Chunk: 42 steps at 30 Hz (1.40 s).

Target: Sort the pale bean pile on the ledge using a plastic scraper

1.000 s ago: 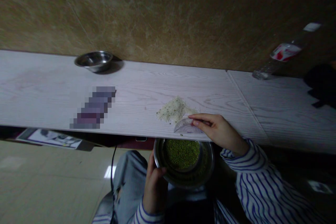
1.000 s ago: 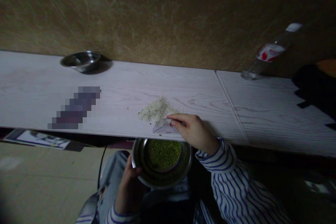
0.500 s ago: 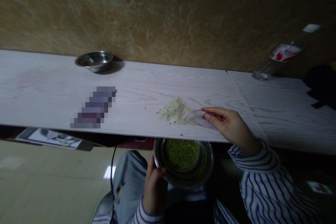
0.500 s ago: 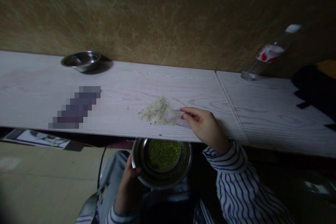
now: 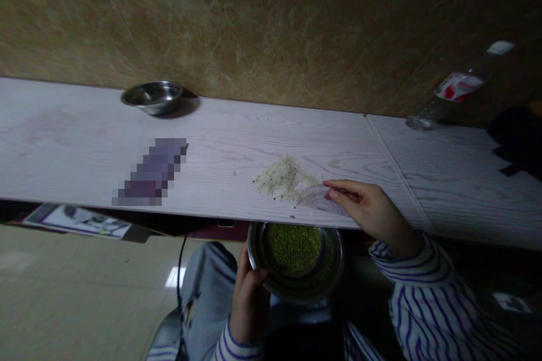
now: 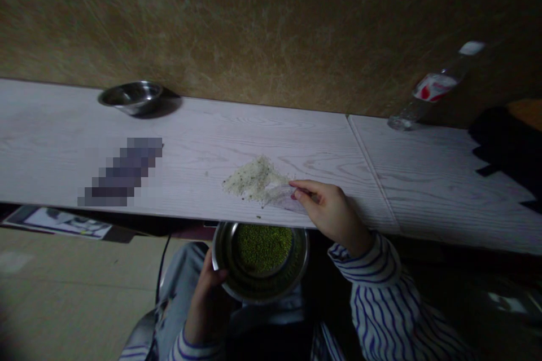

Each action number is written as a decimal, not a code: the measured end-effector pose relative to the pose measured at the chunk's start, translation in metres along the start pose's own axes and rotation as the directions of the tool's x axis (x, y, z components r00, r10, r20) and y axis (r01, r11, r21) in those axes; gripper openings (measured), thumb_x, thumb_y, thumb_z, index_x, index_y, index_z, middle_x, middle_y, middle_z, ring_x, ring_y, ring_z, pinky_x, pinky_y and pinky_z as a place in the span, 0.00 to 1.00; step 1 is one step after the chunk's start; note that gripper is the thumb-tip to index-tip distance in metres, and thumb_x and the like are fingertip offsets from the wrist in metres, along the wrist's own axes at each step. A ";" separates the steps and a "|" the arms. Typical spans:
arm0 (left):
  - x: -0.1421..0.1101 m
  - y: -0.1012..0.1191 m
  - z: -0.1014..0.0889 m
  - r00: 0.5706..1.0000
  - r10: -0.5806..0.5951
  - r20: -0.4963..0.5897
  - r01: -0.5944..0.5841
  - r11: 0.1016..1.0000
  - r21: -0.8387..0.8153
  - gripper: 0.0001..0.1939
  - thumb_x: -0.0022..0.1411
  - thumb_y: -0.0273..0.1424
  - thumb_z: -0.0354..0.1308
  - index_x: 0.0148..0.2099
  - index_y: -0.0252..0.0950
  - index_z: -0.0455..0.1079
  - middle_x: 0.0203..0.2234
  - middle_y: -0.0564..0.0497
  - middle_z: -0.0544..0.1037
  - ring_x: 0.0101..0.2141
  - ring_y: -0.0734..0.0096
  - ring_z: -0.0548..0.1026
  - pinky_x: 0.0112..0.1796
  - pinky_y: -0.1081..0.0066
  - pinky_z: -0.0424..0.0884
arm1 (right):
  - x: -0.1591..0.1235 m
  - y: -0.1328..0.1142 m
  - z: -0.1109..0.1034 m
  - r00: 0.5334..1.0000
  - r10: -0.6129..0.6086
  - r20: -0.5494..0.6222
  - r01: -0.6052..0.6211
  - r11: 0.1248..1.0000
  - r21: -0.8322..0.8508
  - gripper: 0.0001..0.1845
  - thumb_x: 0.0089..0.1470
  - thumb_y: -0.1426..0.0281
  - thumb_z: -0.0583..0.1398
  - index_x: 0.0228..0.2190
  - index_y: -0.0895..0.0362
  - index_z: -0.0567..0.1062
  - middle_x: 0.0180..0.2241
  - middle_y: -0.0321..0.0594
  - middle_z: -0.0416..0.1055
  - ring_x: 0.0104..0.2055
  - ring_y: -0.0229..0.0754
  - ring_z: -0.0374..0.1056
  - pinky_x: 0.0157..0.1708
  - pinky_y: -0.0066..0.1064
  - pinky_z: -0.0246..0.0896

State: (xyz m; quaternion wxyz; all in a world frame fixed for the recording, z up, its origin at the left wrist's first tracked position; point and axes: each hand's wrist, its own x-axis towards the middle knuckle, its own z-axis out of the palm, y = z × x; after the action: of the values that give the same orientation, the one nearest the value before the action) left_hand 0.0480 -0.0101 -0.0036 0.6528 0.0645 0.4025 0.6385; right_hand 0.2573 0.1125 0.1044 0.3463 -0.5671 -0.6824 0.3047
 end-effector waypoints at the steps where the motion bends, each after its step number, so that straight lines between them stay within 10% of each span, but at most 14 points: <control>1: 0.000 0.000 0.000 1.000 -0.001 0.004 0.001 1.000 -0.002 0.28 0.51 0.30 0.64 0.56 0.46 0.78 0.47 0.48 0.82 0.61 0.46 0.69 0.60 0.54 0.64 | -0.001 0.000 0.000 1.000 0.002 0.002 -0.002 1.000 -0.005 0.15 0.56 0.69 0.62 0.42 0.58 0.85 0.38 0.46 0.85 0.40 0.49 0.82 0.43 0.38 0.78; 42: 0.003 0.001 -0.003 1.000 0.019 0.003 -0.019 1.000 -0.017 0.30 0.50 0.29 0.65 0.58 0.45 0.77 0.52 0.47 0.80 0.61 0.45 0.69 0.59 0.53 0.64 | 0.005 0.001 0.021 1.000 -0.024 -0.019 0.025 0.997 0.070 0.15 0.55 0.68 0.62 0.42 0.57 0.85 0.41 0.46 0.84 0.43 0.49 0.81 0.48 0.40 0.77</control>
State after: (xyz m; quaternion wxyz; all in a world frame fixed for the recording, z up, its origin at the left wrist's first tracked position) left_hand 0.0454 -0.0089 -0.0063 0.6477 0.0638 0.3957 0.6480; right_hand 0.2403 0.1176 0.0920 0.3759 -0.5487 -0.6751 0.3192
